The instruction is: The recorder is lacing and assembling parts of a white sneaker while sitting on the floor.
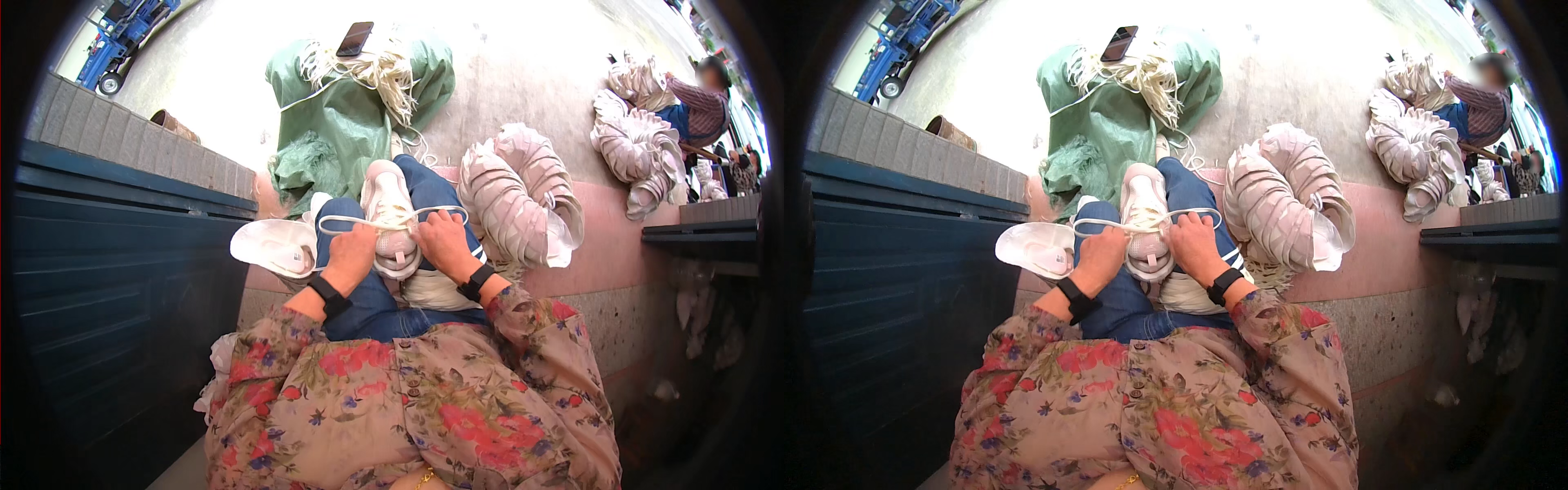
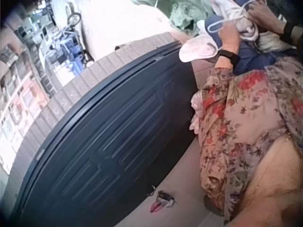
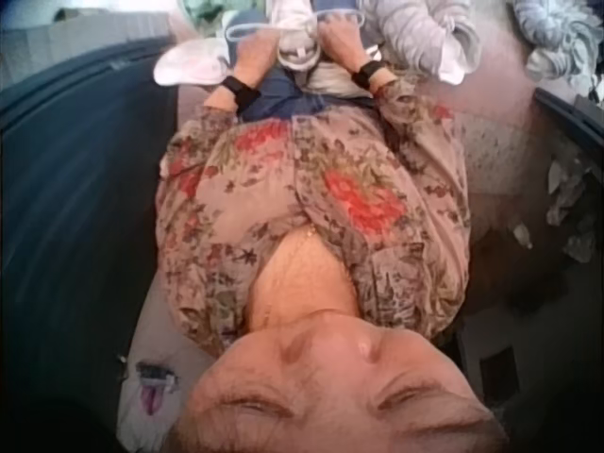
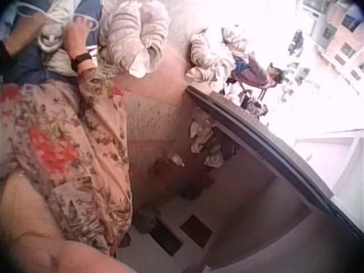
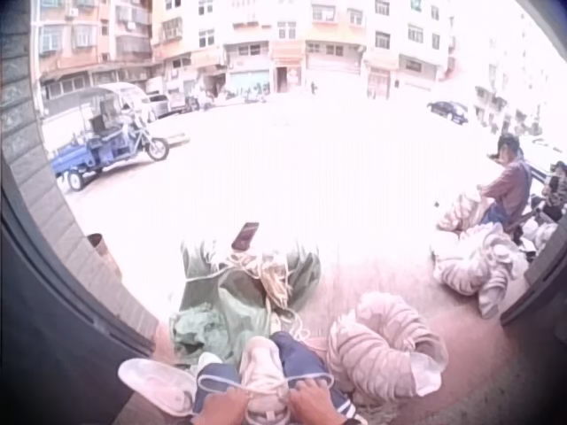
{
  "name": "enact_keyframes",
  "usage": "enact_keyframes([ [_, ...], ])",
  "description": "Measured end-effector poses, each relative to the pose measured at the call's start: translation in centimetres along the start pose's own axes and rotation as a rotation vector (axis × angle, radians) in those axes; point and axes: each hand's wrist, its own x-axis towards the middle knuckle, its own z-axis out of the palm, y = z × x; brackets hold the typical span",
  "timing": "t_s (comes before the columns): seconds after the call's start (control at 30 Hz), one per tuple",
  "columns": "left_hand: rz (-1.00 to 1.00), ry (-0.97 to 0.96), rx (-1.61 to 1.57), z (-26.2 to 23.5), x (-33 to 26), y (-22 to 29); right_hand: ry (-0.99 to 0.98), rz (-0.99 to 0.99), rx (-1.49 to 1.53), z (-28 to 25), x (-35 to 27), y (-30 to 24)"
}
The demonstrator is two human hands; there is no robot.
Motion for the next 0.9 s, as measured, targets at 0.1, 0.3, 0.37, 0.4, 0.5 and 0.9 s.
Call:
enact_keyframes([
  [0.1,0.018,0.013,0.031,-0.5,-0.8,0.8,-0.015,-0.018,0.018,-0.1,0.3,-0.2],
  [0.3,0.135,0.085,0.061,0.6,-0.4,0.5,-0.057,-0.099,0.004,0.6,0.5,0.8],
  [0.37,0.180,0.083,0.066,0.6,-0.3,0.4,-0.024,-0.221,0.050,0.5,0.7,1.4],
  [0.4,0.212,0.060,0.128,0.5,-0.1,0.6,-0.026,-0.219,0.050,0.4,0.9,1.3],
  [0.5,0.243,-0.004,0.254,0.7,0.4,1.0,-0.183,-0.283,-0.137,0.0,1.7,-0.1],
  [0.9,0.175,0.310,-0.161,1.4,1.0,0.1,0.185,-0.181,0.164,0.2,1.5,-0.3],
])
